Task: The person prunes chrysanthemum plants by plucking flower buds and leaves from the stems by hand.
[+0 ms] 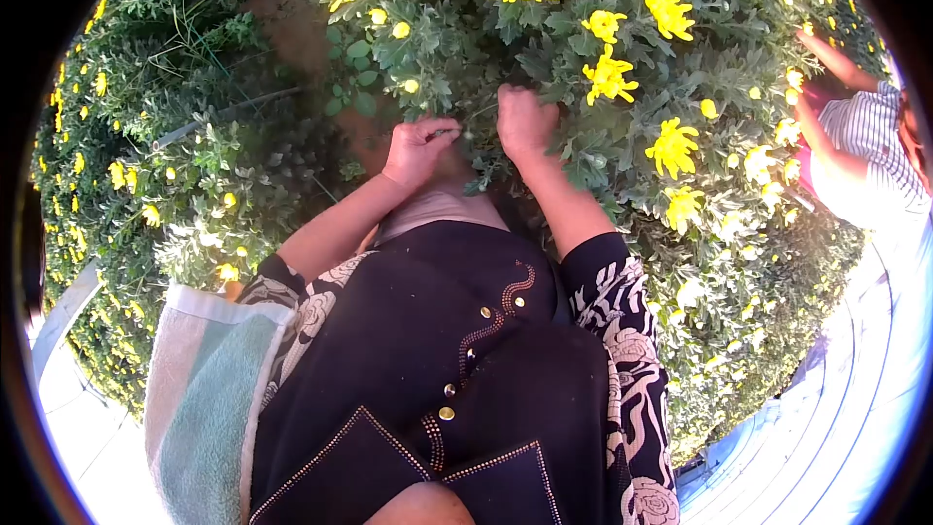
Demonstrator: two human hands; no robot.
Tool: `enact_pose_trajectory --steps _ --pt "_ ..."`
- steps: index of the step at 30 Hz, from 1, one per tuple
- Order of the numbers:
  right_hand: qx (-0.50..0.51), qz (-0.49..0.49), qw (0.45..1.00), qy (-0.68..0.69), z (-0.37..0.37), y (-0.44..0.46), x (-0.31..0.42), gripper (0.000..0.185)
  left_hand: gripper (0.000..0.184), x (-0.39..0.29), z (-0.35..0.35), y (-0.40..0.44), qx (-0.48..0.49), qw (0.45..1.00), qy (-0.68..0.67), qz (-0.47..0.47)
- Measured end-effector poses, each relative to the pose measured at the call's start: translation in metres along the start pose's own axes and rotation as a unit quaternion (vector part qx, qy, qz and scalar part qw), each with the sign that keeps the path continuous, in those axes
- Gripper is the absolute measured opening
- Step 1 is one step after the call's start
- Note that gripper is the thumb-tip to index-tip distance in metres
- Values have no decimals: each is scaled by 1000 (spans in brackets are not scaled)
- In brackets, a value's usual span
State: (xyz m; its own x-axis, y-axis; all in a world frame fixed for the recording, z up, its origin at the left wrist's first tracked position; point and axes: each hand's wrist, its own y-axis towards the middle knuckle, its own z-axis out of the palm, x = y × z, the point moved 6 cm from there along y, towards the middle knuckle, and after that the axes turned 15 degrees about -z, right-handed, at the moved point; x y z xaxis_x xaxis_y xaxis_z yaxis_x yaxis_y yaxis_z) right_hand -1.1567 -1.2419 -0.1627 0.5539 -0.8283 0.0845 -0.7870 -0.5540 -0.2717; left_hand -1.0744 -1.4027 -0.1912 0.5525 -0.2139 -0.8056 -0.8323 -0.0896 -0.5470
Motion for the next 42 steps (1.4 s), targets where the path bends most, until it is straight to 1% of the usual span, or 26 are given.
enact_pose_trajectory --steps 1,3,5,6,8,9,11,12,14,16,18,20,21,23,25,26,28,29,30,31,32,33,34,36,38,42 --pt "47 10 999 -20 5 -1 -6 12 16 -1 0 2 11 1000 10 23" --pt "68 37 997 -4 11 -2 -17 12 15 -1 0 2 22 999 21 45" --pt "112 73 991 19 23 -5 -27 15 15 4 5 5 50 999 -3 -18" --pt "111 73 991 18 25 -6 -28 15 15 3 8 6 49 999 -4 -18" --pt "122 80 989 11 31 -9 -31 13 17 12 17 8 89 982 -114 -119" --pt "122 80 989 10 29 -11 -32 13 17 5 17 7 89 982 -114 -119" --pt "57 63 990 116 23 -11 -31 13 22 -10 13 6 71 992 -20 -102" --pt "53 64 990 116 23 -10 -31 13 22 -10 14 7 71 992 -18 -99" --pt "8 104 945 310 26 -9 -34 12 28 -25 16 5 11 991 106 78" --pt "11 111 943 313 25 -4 -33 13 27 -17 24 11 25 992 99 77" --pt "19 120 940 320 25 -6 -31 15 22 -4 31 22 63 996 52 38" --pt "16 56 992 114 12 -3 -26 11 20 -2 31 26 71 996 32 43" --pt "15 57 992 116 20 -3 -27 11 17 -5 32 28 79 996 8 51" --pt "75 60 995 18 43 -4 -36 9 16 2 37 32 68 997 15 40" --pt "112 86 990 26 37 -9 -46 13 14 7 38 34 56 998 20 26" --pt "147 113 982 34 36 -15 -52 18 18 14 39 37 75 997 20 -15" --pt "133 115 982 70 23 -14 -54 20 22 20 39 45 93 994 19 -52" --pt "55 54 972 223 14 -11 -43 24 22 26 42 45 128 984 -61 -105" --pt "-26 -9 930 367 1 -9 -31 30 21 32 47 43 162 964 -140 -156" --pt "-24 -7 904 426 0 -10 -21 36 21 32 51 41 163 964 -142 -155" --pt "-24 -9 876 482 -2 -6 -11 41 22 33 53 43 135 949 -223 -178" --pt "-57 -54 892 445 5 -4 -6 40 24 34 52 44 107 927 -300 -198" --pt "-104 -88 912 387 -12 -5 1 31 24 27 51 45 108 928 -300 -193" --pt "-142 -61 911 381 -15 -7 3 16 22 27 54 43 102 878 -378 -275" --pt "-153 -48 906 391 -15 -10 -1 12 21 24 54 45 87 886 -369 -265" --pt "-145 7 909 392 -7 -17 -12 10 19 38 58 55 107 922 -203 -312"
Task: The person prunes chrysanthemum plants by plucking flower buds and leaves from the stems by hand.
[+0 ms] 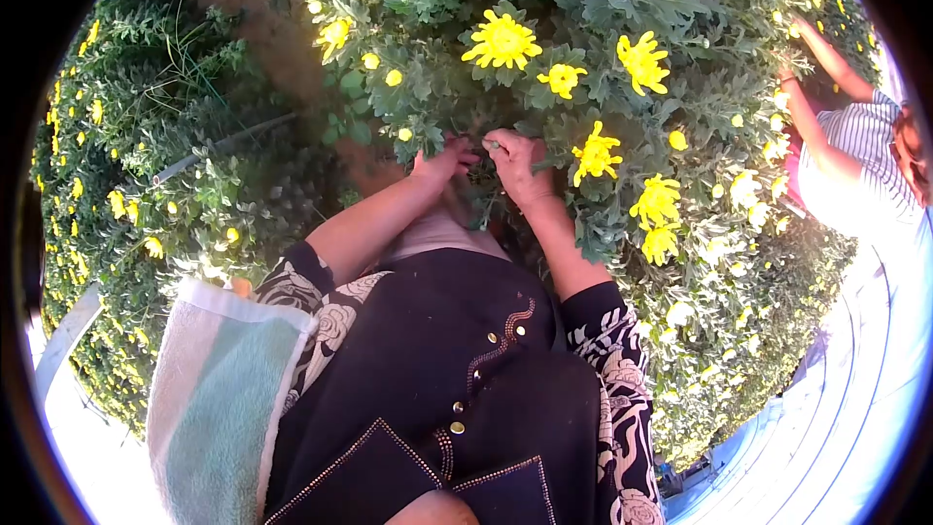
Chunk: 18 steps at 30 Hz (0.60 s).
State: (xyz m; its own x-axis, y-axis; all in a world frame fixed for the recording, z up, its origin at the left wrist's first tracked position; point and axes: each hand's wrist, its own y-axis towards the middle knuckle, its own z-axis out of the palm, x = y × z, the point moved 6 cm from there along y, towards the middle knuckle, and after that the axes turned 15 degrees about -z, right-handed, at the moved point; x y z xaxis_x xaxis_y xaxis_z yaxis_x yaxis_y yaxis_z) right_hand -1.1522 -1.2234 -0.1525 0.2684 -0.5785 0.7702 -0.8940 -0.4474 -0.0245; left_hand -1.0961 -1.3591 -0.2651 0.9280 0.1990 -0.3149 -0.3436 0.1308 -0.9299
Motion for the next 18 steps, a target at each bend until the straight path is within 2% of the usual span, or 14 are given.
enact_pose_trajectory --steps 2,4,5,6,7,8,9,10,11,12,14,15,16,18 --pt "-9 22 1000 3 -5 3 2 11 19 29 -17 44 -25 998 58 -21" --pt "-30 86 996 19 -14 5 2 10 19 76 -56 106 -100 959 263 22" --pt "-75 43 996 15 -11 5 -8 9 20 93 -77 126 -125 932 339 19" --pt "-47 64 997 7 -14 8 -7 12 27 69 -84 92 -152 920 361 -20" --pt "20 18 999 -18 -13 13 -1 16 34 44 -91 56 -175 905 382 -61" --pt "87 -26 995 -44 -9 16 6 21 34 44 -97 45 -177 906 380 -61" --pt "89 -27 995 -44 -10 18 18 21 48 43 -105 37 -166 912 373 -28" --pt "149 -86 981 -84 -3 20 41 26 64 43 -111 33 -155 917 366 4" --pt "208 -145 959 -124 7 20 60 31 64 48 -119 34 -178 939 295 21" --pt "289 -114 947 -87 23 17 64 46 64 47 -121 33 -178 939 293 20" --pt "246 -80 965 -34 57 1 59 46 67 30 -129 22 -147 980 92 102" --pt "234 -68 970 1 81 -4 33 47 71 7 -123 6 -108 978 70 165" --pt "277 16 961 -1 75 17 46 43 71 -9 -122 -2 -115 977 66 166" --pt "261 106 959 -10 62 34 41 49 71 -31 -113 -13 -114 968 128 181"
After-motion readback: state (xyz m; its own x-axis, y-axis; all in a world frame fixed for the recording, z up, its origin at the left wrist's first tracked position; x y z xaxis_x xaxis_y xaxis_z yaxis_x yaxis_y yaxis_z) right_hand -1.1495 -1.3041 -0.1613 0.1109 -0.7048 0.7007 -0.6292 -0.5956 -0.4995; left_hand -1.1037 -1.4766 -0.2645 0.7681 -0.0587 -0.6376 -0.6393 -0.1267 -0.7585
